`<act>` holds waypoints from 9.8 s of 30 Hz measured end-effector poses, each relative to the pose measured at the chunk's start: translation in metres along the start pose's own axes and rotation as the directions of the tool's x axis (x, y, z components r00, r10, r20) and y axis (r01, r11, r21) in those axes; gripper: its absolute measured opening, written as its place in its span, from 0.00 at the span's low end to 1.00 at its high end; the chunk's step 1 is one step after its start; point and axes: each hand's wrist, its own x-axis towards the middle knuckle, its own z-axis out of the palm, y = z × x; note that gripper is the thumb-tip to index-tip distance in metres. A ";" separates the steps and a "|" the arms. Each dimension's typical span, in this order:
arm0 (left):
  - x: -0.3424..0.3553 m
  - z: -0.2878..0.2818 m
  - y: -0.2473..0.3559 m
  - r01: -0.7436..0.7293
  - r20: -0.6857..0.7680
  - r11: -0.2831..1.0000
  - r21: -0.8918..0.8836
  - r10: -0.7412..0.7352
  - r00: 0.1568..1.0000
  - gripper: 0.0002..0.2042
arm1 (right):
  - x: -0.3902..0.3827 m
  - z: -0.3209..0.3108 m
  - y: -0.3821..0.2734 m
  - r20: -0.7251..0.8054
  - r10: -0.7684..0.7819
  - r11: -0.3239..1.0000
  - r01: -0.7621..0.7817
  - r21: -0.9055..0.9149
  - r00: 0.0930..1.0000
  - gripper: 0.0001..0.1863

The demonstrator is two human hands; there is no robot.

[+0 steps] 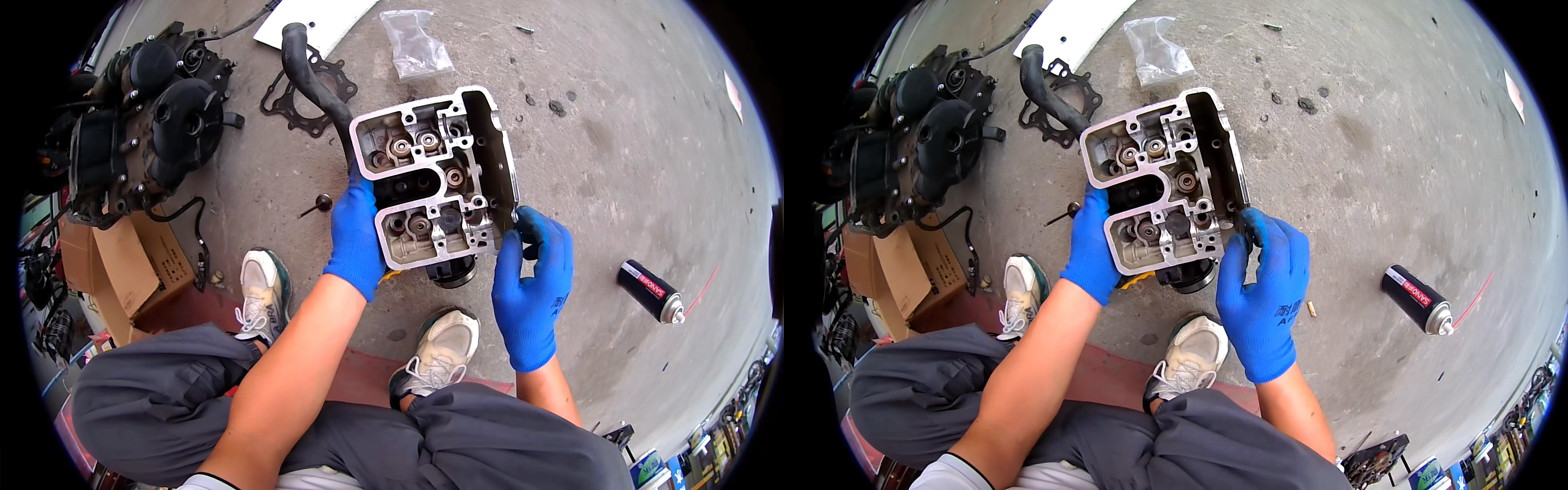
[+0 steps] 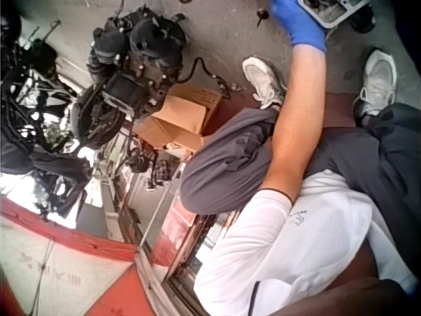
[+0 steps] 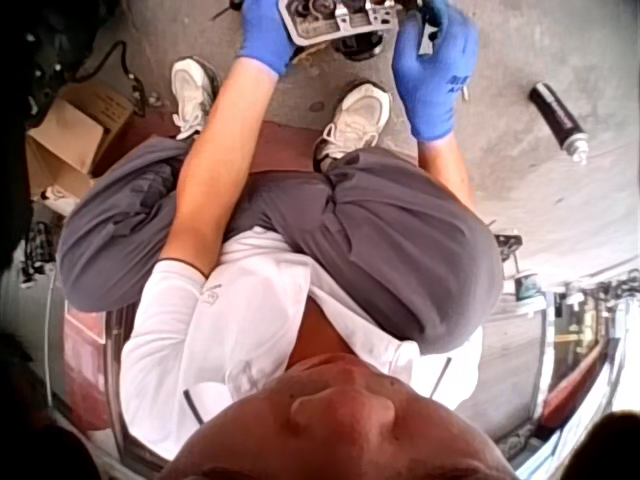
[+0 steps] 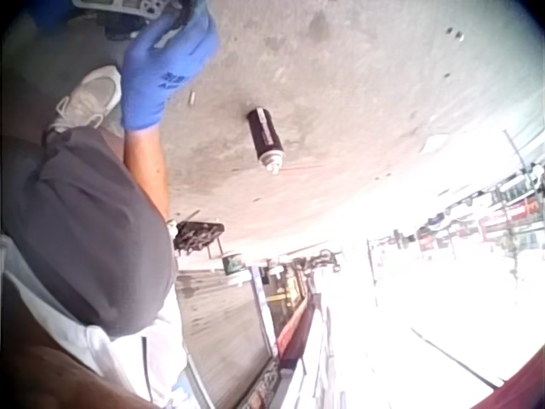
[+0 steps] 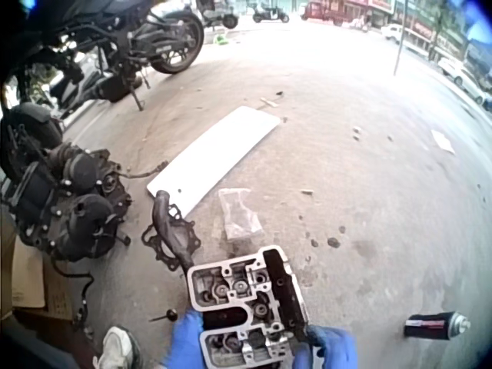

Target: The person handles small engine components, including a bearing and a pin, while wearing blue gloves. They then pick up a cylinder head and use a hammer to tap a part into place within the head.

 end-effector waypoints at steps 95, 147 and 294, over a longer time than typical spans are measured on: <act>-0.414 0.149 -0.383 -0.982 0.012 -0.128 0.143 -0.991 0.131 0.16 | -0.609 -0.406 0.297 -0.840 0.520 -0.013 -0.982 -0.190 0.155 0.13; -0.501 0.195 -0.473 -0.585 0.251 0.377 -0.718 -0.643 -0.723 0.12 | -0.324 -0.334 0.201 0.094 0.645 -0.560 0.386 0.733 0.758 0.08; -0.572 0.080 -0.829 -0.675 0.091 0.466 -0.572 -0.781 -0.617 0.44 | -0.741 -0.439 0.160 -0.494 0.721 0.186 -0.551 0.814 -0.486 0.09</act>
